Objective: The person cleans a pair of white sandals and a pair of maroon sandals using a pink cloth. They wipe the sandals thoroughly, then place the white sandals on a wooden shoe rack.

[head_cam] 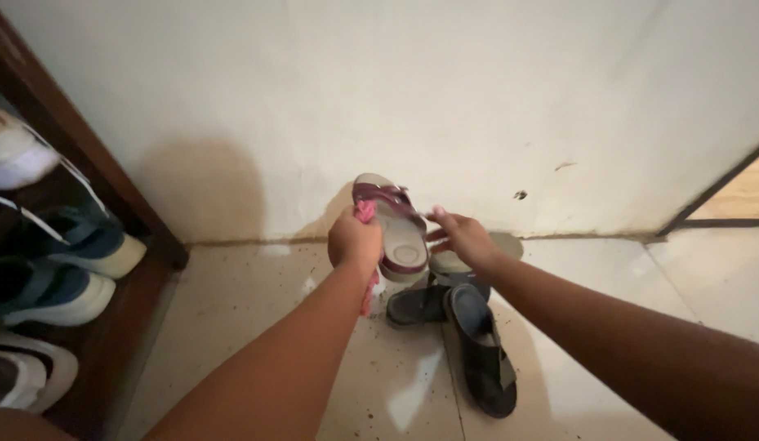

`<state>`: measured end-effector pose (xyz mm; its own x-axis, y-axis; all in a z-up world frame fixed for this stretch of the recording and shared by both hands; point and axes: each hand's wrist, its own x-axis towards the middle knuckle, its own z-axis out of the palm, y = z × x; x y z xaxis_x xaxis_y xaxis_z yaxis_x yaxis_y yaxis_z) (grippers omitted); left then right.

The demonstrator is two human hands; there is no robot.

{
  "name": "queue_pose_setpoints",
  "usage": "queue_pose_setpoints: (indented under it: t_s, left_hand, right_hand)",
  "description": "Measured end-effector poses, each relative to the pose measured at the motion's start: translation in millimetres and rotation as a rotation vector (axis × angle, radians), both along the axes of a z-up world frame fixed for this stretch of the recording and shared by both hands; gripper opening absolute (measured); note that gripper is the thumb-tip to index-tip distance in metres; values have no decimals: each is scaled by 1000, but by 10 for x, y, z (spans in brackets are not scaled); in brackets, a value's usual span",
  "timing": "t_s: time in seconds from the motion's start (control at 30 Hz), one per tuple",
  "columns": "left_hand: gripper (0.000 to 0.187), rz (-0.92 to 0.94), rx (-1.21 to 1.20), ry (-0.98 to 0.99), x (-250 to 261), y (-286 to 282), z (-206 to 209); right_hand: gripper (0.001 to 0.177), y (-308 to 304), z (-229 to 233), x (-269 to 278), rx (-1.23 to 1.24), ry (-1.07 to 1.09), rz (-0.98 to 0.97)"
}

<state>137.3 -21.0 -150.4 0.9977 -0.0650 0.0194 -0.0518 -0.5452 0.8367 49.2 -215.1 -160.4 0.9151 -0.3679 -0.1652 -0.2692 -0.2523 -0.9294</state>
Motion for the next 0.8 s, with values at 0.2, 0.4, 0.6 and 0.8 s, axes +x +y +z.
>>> queue_pose_setpoints:
  t_s: [0.2,0.4,0.6,0.8]
  left_hand:
    - [30,34,27,91,-61,-21,-430]
    - [21,22,-114,495,-322,11,-314]
    - [20,-52,-183,456,-272,-61,-691]
    - [24,-23,-41,297,-151,-184,-1192]
  right_hand:
    - [42,-991,-1291,220,-467,270,14]
    - [46,-1213,-1551,297,-978,523,186]
    - [66,-970,-1490,495,-1206,516,402]
    - [78,-780,-1444,728,-1209,573,431]
